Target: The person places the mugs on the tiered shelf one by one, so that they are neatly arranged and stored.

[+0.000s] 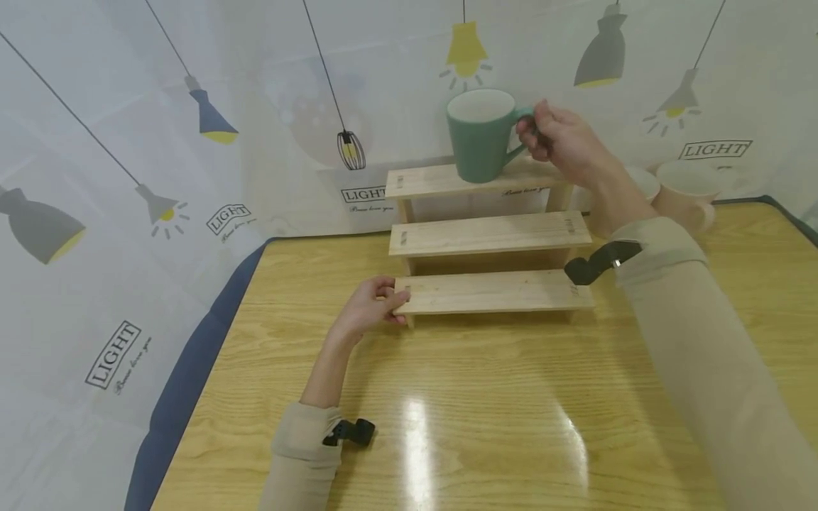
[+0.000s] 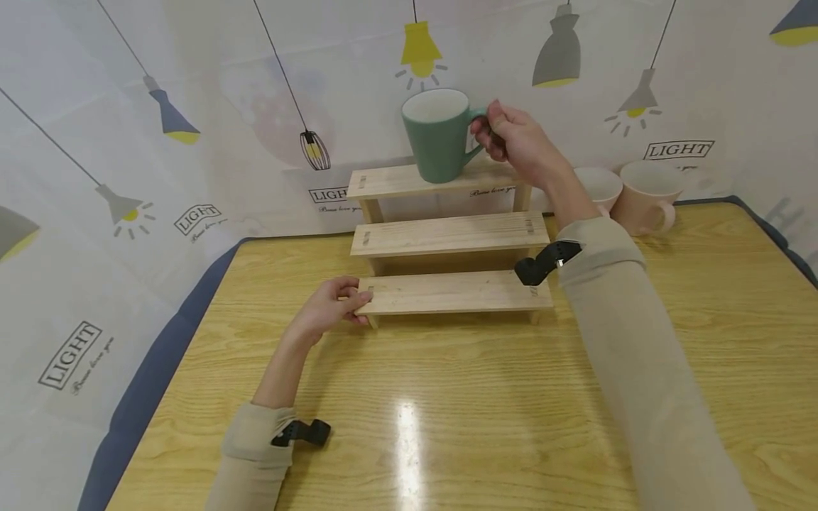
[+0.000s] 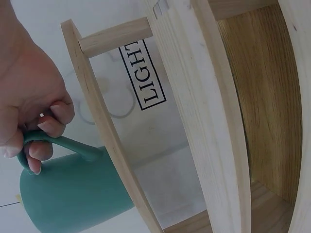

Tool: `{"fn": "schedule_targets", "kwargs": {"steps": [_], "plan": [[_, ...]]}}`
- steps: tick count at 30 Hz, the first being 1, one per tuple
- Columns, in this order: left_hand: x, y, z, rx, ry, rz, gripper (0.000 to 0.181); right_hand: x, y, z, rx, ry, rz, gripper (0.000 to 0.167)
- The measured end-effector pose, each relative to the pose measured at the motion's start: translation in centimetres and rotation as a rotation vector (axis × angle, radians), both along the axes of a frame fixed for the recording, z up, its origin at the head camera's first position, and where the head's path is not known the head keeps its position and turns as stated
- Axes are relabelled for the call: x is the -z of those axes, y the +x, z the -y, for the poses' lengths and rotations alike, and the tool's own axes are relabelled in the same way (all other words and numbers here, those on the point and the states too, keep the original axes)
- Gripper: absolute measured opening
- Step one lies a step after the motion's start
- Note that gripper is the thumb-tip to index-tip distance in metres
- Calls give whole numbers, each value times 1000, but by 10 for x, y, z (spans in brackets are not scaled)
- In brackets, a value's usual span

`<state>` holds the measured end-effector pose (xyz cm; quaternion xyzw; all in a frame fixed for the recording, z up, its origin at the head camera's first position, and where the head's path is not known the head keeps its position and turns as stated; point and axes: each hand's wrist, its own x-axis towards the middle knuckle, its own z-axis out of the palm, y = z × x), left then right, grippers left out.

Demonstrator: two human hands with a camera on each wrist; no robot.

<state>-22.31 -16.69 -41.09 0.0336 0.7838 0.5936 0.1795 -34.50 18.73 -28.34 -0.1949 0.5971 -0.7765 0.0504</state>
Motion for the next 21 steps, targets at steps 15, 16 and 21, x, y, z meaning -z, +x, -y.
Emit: {"fn": "schedule_targets", "kwargs": {"steps": [15, 16, 21], "plan": [[0, 0, 0, 0, 7, -11, 64, -1, 1, -2, 121, 110, -88, 35], [1, -1, 0, 1, 8, -12, 64, -1, 2, -3, 123, 107, -89, 33], [0, 0, 0, 1, -3, -13, 64, -2, 4, -6, 124, 110, -87, 28]]}}
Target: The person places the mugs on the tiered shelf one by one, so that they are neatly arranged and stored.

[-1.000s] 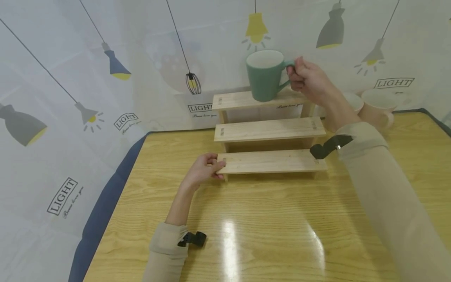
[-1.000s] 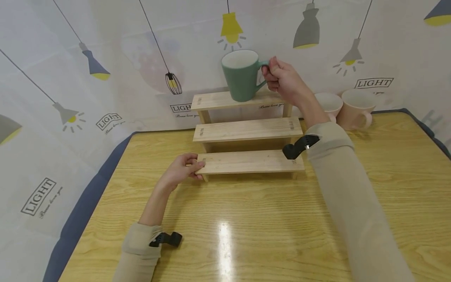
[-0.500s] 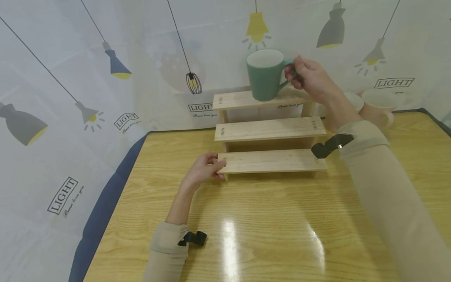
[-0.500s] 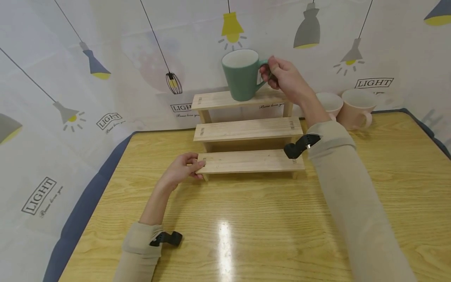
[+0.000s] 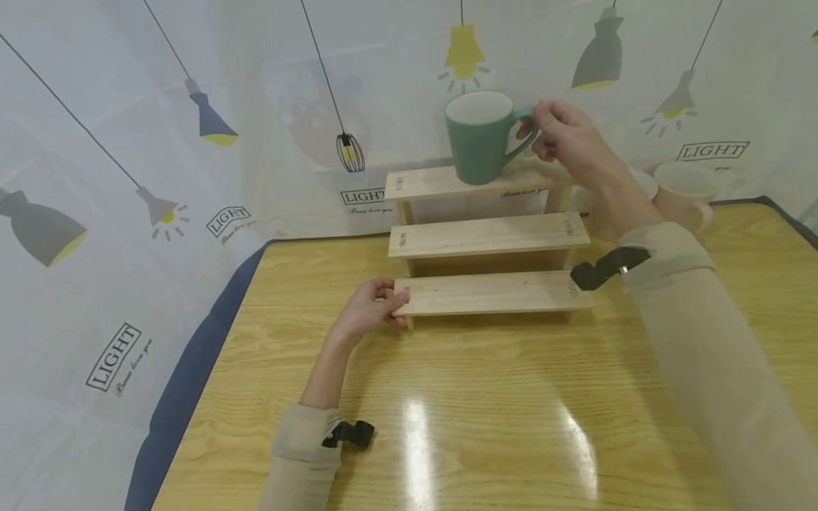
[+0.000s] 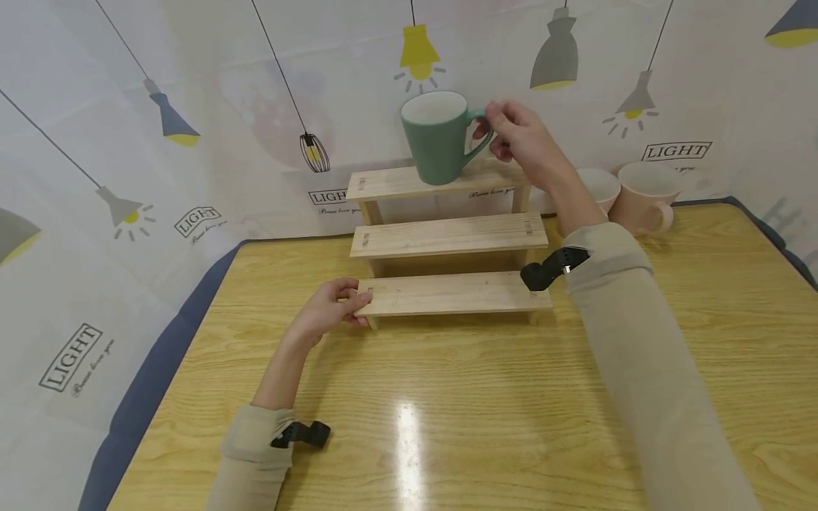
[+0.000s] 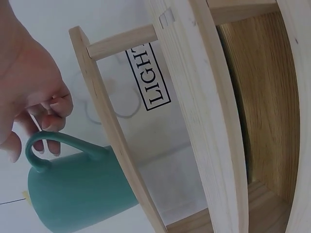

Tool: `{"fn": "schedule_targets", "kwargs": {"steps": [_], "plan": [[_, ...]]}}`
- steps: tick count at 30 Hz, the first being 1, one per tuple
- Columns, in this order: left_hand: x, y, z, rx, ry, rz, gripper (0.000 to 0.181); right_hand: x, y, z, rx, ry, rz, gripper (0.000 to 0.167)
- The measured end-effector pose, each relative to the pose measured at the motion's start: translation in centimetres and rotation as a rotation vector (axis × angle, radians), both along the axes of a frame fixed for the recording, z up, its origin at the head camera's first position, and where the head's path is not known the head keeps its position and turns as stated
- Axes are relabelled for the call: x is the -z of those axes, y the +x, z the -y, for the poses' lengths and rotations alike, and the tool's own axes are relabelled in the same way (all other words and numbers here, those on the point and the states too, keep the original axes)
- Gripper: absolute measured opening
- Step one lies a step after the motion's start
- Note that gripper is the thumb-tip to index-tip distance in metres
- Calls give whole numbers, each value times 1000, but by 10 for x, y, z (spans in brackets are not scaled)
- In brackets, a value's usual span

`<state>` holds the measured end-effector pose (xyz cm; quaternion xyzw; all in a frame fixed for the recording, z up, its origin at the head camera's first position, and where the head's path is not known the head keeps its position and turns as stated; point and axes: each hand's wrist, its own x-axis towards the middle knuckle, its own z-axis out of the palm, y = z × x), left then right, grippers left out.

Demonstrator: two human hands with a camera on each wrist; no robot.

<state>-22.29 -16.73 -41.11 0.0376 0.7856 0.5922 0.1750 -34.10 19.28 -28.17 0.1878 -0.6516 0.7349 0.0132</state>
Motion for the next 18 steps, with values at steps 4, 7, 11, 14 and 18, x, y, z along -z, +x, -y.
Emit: {"fn": "schedule_targets", "kwargs": {"steps": [4, 7, 11, 14, 18], "plan": [[-1, 1, 0, -1, 3, 3, 64, 0, 3, -5, 8, 15, 11, 23], [0, 1, -1, -3, 12, 11, 65, -1, 6, -11, 38, 36, 36, 20], [0, 0, -1, -7, 18, 17, 64, -4, 9, -20, 87, 112, 70, 23], [0, 0, -1, -10, 13, 16, 65, -5, 11, -27, 97, 158, 71, 27], [-1, 0, -1, -12, 4, 12, 65, -6, 16, -36, 102, 136, 62, 28]]}}
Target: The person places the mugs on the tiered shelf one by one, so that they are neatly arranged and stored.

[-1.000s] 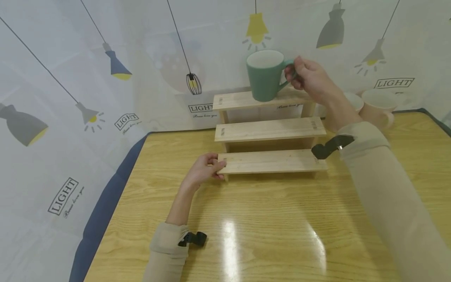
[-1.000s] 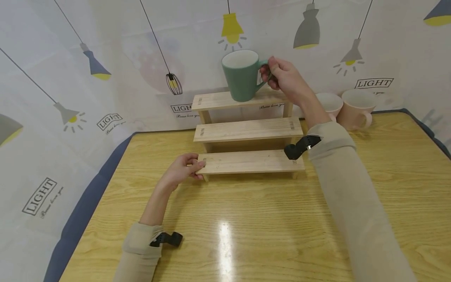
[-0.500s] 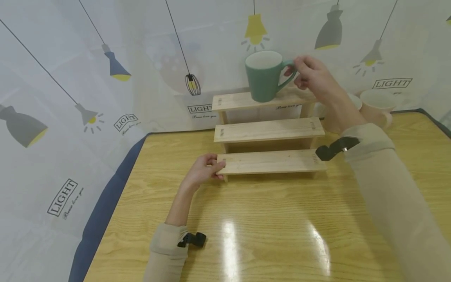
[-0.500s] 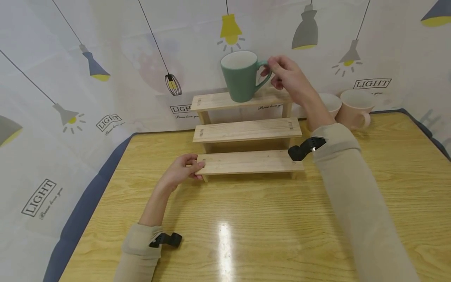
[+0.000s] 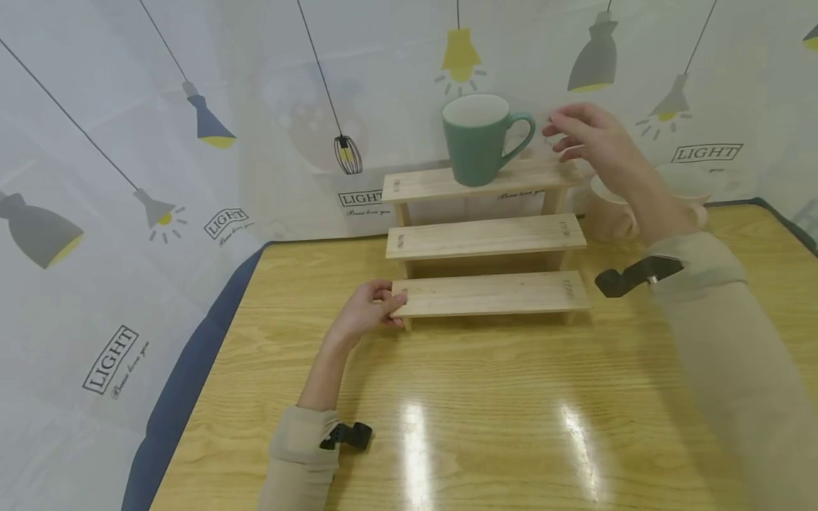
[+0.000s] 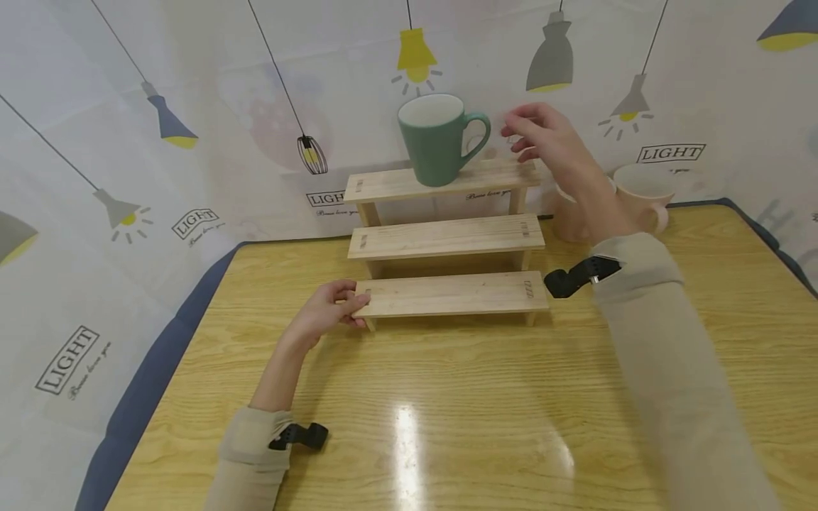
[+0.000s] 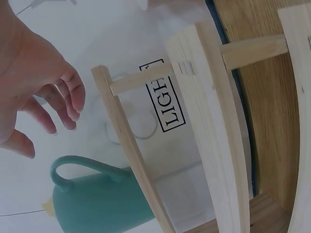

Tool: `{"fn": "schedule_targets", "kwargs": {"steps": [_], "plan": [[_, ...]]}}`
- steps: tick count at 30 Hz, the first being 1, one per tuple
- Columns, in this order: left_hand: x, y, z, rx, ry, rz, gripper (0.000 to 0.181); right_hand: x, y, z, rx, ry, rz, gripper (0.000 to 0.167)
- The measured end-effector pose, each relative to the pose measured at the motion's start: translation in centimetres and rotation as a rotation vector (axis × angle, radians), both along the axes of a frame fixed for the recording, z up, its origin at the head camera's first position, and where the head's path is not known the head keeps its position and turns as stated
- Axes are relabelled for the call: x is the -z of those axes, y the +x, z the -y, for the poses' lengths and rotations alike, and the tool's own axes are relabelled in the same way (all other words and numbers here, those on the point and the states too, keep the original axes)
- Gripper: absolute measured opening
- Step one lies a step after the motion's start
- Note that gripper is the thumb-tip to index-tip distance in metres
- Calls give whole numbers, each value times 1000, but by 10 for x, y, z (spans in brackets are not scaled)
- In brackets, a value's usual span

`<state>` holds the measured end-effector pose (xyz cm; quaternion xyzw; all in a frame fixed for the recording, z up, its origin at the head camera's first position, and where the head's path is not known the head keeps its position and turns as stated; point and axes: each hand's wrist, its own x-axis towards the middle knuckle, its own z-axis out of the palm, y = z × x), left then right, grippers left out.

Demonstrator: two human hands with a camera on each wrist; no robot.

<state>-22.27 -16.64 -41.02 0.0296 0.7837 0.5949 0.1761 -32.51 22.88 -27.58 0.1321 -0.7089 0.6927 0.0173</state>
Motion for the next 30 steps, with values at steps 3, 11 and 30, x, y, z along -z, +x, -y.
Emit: {"fn": "schedule_targets", "kwargs": {"steps": [3, 11, 30], "plan": [[0, 0, 0, 4, -3, -7, 65, -1, 4, -8, 5, -30, 2, 27], [1, -3, 4, 5, -7, 7, 66, -3, 15, -29, 12, -120, 25, 29], [2, -2, 2, 2, -4, 0, 64, 19, 42, -83, 73, 37, -49, 20]]}}
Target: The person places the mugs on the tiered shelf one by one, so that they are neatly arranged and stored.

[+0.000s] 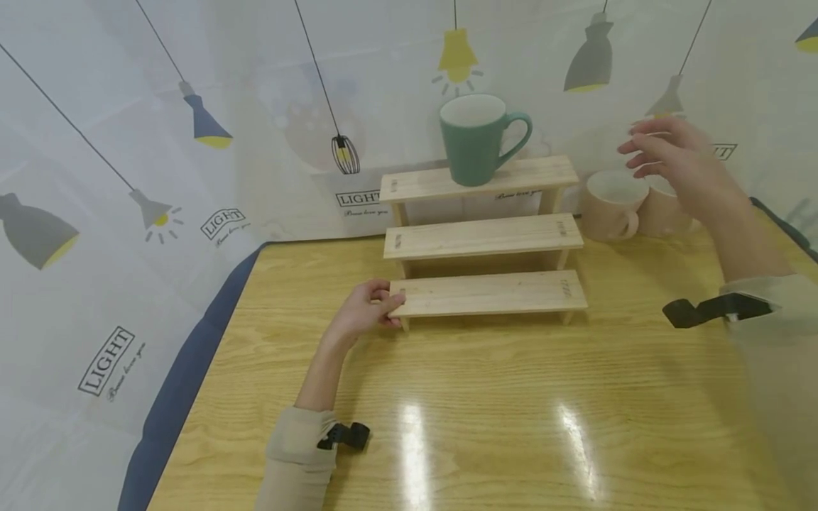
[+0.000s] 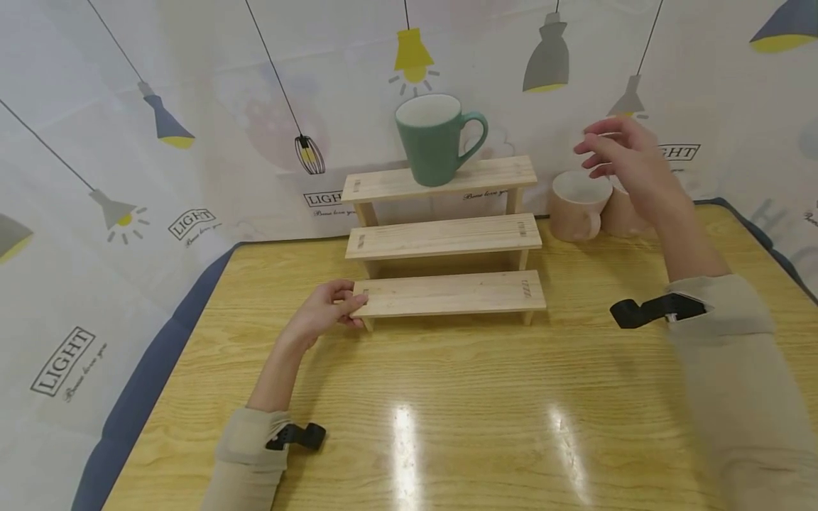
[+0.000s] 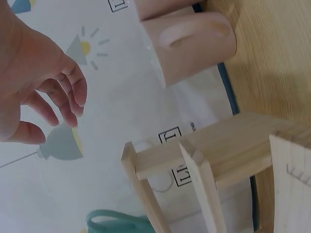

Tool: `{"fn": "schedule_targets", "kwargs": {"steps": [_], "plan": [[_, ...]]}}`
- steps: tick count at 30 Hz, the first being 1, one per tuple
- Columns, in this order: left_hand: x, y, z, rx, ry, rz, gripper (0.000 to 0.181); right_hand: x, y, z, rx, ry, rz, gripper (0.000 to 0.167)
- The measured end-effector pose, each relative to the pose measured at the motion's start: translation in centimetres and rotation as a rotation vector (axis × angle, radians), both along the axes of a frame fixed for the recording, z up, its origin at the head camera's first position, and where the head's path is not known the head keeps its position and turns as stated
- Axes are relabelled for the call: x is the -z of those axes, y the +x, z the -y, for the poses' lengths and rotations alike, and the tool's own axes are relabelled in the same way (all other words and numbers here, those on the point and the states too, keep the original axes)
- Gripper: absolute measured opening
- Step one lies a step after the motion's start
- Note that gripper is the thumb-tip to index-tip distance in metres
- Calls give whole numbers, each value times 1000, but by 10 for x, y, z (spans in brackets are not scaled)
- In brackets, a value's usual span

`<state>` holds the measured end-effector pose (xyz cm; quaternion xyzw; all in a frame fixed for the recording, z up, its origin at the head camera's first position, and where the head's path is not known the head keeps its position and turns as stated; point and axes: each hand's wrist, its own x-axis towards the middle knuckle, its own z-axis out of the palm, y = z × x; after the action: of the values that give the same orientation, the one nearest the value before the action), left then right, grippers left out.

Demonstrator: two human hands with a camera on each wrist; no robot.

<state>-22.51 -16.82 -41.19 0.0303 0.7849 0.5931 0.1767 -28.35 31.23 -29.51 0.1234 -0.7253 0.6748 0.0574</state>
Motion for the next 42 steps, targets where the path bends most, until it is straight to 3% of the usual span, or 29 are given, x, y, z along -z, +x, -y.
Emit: {"fn": "schedule_targets", "kwargs": {"steps": [4, 9, 12, 19, 26, 33, 39, 42], "plan": [[-1, 0, 0, 1, -8, -5, 65, 6, 6, -13, 28, -27, 4, 19], [0, 0, 0, -2, -3, 1, 66, 9, 13, -26, 158, 163, 38, 18], [0, 0, 1, -5, 0, 3, 66, 15, 16, -34, 200, 204, 44, 17], [-1, 1, 1, -6, -8, 1, 66, 37, 20, -60, 245, 179, 34, 13], [-1, 2, 2, -9, -16, 1, 66, 62, 21, -84, 288, 199, 107, 12], [-1, 1, 2, -3, -17, 8, 67, 84, 25, -96, 360, 299, 178, 16], [0, 0, 2, -2, -1, 12, 67, 107, 17, -114, 352, 314, 233, 15], [0, 0, 2, -1, 2, 10, 67, 130, 2, -133, 318, 273, 248, 18]]}}
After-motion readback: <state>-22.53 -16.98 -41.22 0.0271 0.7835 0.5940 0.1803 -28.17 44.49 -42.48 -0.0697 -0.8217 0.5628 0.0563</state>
